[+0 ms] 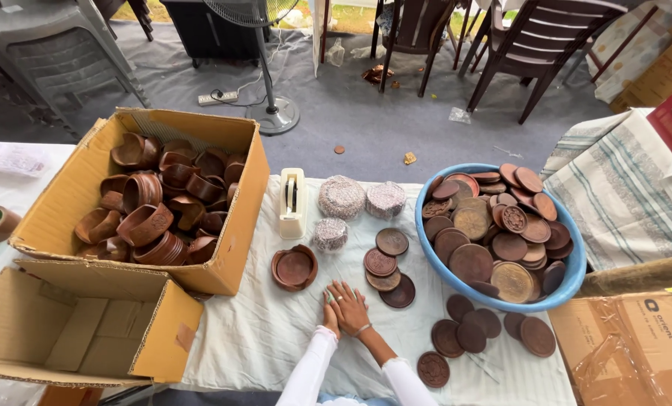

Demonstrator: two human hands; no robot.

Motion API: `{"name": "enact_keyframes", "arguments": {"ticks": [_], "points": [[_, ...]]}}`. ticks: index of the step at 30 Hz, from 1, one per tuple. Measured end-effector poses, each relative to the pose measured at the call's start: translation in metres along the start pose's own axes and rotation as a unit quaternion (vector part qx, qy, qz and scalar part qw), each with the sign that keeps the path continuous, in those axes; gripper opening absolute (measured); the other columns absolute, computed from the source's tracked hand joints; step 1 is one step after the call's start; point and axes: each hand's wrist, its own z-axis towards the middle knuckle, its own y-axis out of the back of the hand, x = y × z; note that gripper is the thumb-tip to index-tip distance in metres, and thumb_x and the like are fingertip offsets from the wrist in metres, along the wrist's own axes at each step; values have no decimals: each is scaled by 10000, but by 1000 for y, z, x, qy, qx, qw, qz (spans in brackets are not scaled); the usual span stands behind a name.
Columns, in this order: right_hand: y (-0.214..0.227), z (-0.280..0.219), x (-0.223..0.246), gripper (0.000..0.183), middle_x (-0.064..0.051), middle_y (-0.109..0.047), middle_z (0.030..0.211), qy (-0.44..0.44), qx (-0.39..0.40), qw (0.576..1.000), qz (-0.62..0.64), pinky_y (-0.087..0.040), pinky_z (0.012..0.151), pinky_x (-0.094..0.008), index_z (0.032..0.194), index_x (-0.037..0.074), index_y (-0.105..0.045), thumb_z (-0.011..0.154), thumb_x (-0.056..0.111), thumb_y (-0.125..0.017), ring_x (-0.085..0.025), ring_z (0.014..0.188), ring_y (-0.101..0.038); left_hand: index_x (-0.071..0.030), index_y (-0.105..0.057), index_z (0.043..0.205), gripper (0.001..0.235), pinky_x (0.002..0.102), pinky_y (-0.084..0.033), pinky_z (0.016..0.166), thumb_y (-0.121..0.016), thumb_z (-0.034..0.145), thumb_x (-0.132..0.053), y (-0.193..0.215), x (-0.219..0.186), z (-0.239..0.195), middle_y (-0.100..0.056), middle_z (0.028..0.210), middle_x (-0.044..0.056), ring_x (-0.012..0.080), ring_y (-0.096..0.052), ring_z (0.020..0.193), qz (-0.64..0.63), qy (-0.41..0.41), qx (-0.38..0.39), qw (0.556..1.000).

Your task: The person sits at a table and uses a small green cloth to polish round, brown wooden items. They pick up each item, rub it with the cloth, and place it back on the table or into a pile. The person also handles a stack of similar items and a cardboard box filled with wooden bowls.

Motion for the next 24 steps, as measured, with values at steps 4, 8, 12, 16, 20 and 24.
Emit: {"name": "enact_keyframes", "arguments": {"ticks": [4, 8, 12, 16, 20, 24], "points": [[26, -22, 3, 541, -61, -346, 1671, 23, 4, 1000, -12, -167, 1218, -555, 1583, 197, -408, 1054, 309, -405, -286, 1553, -264, -204, -376, 1578, 874, 416, -363, 1198, -320, 919, -774, 30, 6, 13, -441, 1609, 67, 280, -445, 1464, 162, -117, -93, 976], [31, -28, -15, 551, -83, -343, 1666, 17, -24, 1000, 9, -183, 1200, -560, 1573, 167, -406, 1042, 307, -434, -311, 1550, -250, -163, -331, 1594, 948, 443, -331, 1227, -315, 917, -826, 27, 7, 16, -422, 1606, 84, 291, -420, 1465, 103, -80, -142, 981], [6, -18, -42, 539, -100, -350, 1651, -64, -76, 995, 10, -233, 1205, -574, 1567, 148, -397, 1059, 323, -439, -324, 1541, -283, -99, -419, 1569, 994, 430, -349, 1243, -394, 896, -830, 29, 10, 14, -478, 1594, 85, 274, -431, 1473, 10, -89, -56, 994], [-25, 4, -42, 567, -135, -321, 1647, -119, -95, 987, -52, -226, 1187, -593, 1567, 128, -386, 1046, 343, -453, -353, 1528, -268, -163, -451, 1535, 941, 463, -353, 1205, -418, 856, -815, 12, -3, -4, -505, 1561, 38, 252, -453, 1446, 9, -34, 55, 998], [-21, 6, -8, 569, -116, -302, 1666, -9, -21, 999, -44, -188, 1194, -575, 1579, 148, -389, 1046, 333, -453, -333, 1541, -239, -138, -465, 1519, 950, 473, -387, 1152, -437, 875, -836, 17, -16, -9, -522, 1533, 90, 301, -497, 1388, 10, -75, -16, 997], [-11, -16, 17, 562, -83, -313, 1688, 78, -4, 996, -51, -161, 1221, -552, 1588, 166, -406, 1044, 300, -457, -296, 1568, -240, -205, -420, 1512, 876, 470, -416, 1147, -444, 874, -805, 25, -19, -21, -510, 1513, 122, 317, -506, 1385, 64, -136, -74, 986]]}}
